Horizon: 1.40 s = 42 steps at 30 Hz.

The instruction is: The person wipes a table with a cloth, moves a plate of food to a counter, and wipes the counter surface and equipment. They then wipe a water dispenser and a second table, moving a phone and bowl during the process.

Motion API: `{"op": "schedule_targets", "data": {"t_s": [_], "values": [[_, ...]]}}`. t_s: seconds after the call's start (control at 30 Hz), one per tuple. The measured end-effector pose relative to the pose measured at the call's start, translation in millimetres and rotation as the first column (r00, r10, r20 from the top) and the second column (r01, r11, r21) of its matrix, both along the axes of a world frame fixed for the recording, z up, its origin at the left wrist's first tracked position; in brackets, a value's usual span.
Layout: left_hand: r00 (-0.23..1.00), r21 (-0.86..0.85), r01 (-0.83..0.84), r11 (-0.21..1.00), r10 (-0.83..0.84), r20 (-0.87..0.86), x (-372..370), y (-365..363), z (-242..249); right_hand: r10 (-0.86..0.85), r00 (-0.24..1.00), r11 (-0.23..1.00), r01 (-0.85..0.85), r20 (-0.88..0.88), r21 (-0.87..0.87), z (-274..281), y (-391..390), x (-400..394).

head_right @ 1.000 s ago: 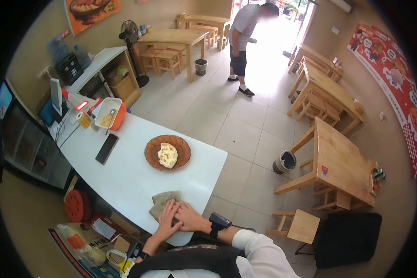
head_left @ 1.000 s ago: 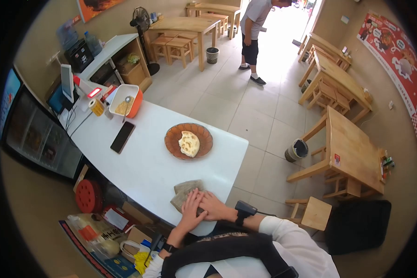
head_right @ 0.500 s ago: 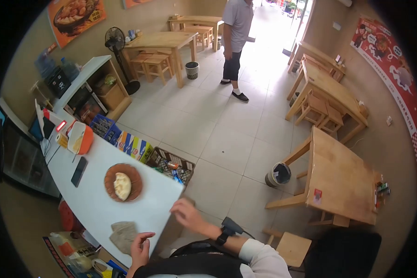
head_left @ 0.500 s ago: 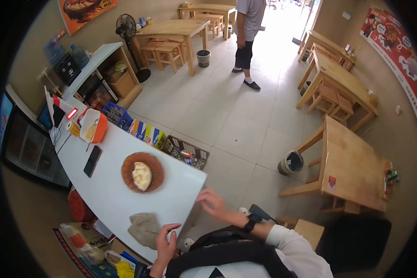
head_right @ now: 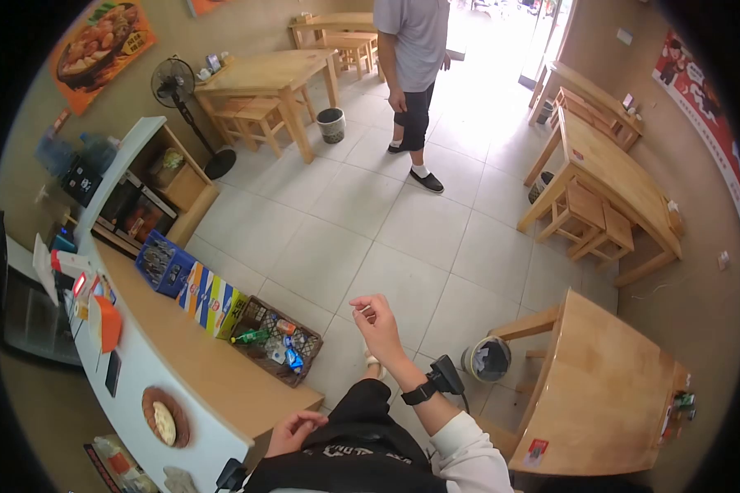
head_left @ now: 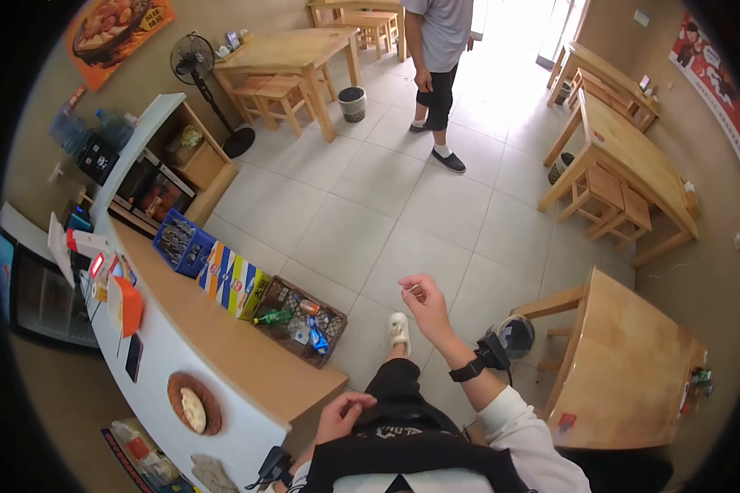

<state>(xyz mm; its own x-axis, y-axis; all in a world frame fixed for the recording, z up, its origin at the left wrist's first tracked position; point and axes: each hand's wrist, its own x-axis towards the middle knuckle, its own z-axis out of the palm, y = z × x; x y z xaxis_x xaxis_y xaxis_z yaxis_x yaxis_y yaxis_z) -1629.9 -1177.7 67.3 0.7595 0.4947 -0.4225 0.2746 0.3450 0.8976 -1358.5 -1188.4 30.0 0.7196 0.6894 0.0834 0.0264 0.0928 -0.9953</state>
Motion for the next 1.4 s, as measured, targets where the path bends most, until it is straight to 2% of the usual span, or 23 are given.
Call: {"op": "schedule_targets", "data": {"t_s": [0.03, 0.07, 0.13, 0.17, 0.2, 0.4, 0.53, 0.57, 0.63, 0.73, 0.8, 0.83, 0.87, 0.9, 0.97, 1.0, 1.03, 1.1, 1.13, 1.17, 1.23, 1.27, 1.4], "values": [[0.998, -0.055, -0.059, 0.997, 0.060, 0.017, 27, 18, -6, -0.001, 1.000, 1.000, 0.001, -0.006, -0.013, -9, 9, 21], [0.993, -0.034, -0.084, 0.996, 0.087, 0.086, 58, 39, -18, 0.036, 0.998, 0.995, -0.032, 0.049, -0.091, -20, 13, 45], [0.997, -0.013, -0.064, 0.998, 0.065, 0.046, 132, 95, -24, 0.064, 0.992, 0.984, -0.045, 0.108, -0.174, -31, 24, 98], [0.998, 0.002, -0.059, 0.998, 0.059, -0.003, 169, 117, -26, 0.034, 0.998, 0.978, -0.043, -0.045, -0.202, -36, 20, 120], [0.995, -0.067, -0.101, 0.993, 0.100, -0.010, 207, 139, -26, 0.000, 0.980, 0.972, -0.047, -0.201, -0.228, -42, 14, 141], [0.983, -0.198, -0.179, 0.964, 0.165, -0.085, 436, 270, -50, -0.182, 0.945, 0.893, 0.043, -0.272, -0.448, -78, -17, 244], [0.983, -0.193, -0.155, 0.969, 0.133, -0.126, 587, 329, -93, -0.397, 0.819, 0.861, 0.177, -0.414, -0.476, -116, -14, 310], [0.983, -0.130, -0.136, 0.982, 0.117, -0.144, 625, 339, -106, -0.468, 0.773, 0.832, 0.222, -0.428, -0.508, -127, -8, 330], [0.974, -0.054, -0.113, 0.992, 0.100, -0.202, 694, 349, -135, -0.485, 0.722, 0.842, 0.234, -0.493, -0.486, -148, 7, 377], [0.966, 0.027, -0.084, 0.996, 0.088, -0.245, 812, 374, -195, -0.498, 0.720, 0.836, 0.250, -0.483, -0.489, -190, 40, 451], [0.963, 0.231, -0.156, 0.960, 0.200, -0.179, 867, 399, -250, -0.581, 0.665, 0.782, 0.297, -0.469, -0.548, -206, 60, 486], [0.954, 0.240, -0.153, 0.958, 0.207, -0.215, 894, 415, -273, -0.617, 0.647, 0.756, 0.329, -0.449, -0.566, -220, 68, 498], [0.953, 0.376, -0.128, 0.918, 0.219, -0.211, 925, 431, -288, -0.612, 0.632, 0.760, 0.305, -0.475, -0.574, -232, 76, 505], [0.950, 0.503, -0.092, 0.860, 0.226, -0.213, 946, 443, -304, -0.607, 0.629, 0.761, 0.283, -0.486, -0.584, -240, 82, 506], [0.955, 0.366, -0.116, 0.923, 0.205, -0.213, 969, 465, -339, -0.594, 0.607, 0.769, 0.237, -0.527, -0.594, -255, 98, 512], [0.947, 0.330, -0.208, 0.921, 0.274, -0.167, 976, 467, -349, -0.554, 0.645, 0.771, 0.158, -0.527, -0.617, -259, 106, 517], [0.938, 0.345, -0.198, 0.917, 0.279, -0.204, 977, 470, -364, -0.511, 0.680, 0.768, 0.086, -0.526, -0.635, -261, 115, 521], [0.837, 0.402, -0.417, 0.815, 0.517, -0.179, 978, 480, -393, -0.524, 0.709, 0.730, 0.088, -0.473, -0.677, -272, 134, 528], [0.859, 0.715, -0.227, 0.661, 0.482, -0.172, 967, 486, -410, -0.534, 0.686, 0.723, 0.067, -0.494, -0.688, -273, 141, 531], [0.849, 0.731, -0.212, 0.648, 0.493, -0.191, 958, 489, -413, -0.519, 0.676, 0.734, 0.039, -0.523, -0.679, -269, 146, 537], [0.845, 0.725, -0.032, 0.688, 0.406, -0.349, 956, 490, -414, -0.431, 0.651, 0.700, -0.197, -0.626, -0.687, -262, 152, 558], [0.838, 0.751, 0.012, 0.660, 0.404, -0.368, 961, 490, -408, -0.502, 0.702, 0.692, -0.024, -0.505, -0.722, -257, 171, 578], [0.869, 0.750, -0.012, 0.661, 0.378, -0.319, 967, 482, -411, -0.505, 0.652, 0.698, -0.078, -0.566, -0.711, -263, 178, 588]]}}
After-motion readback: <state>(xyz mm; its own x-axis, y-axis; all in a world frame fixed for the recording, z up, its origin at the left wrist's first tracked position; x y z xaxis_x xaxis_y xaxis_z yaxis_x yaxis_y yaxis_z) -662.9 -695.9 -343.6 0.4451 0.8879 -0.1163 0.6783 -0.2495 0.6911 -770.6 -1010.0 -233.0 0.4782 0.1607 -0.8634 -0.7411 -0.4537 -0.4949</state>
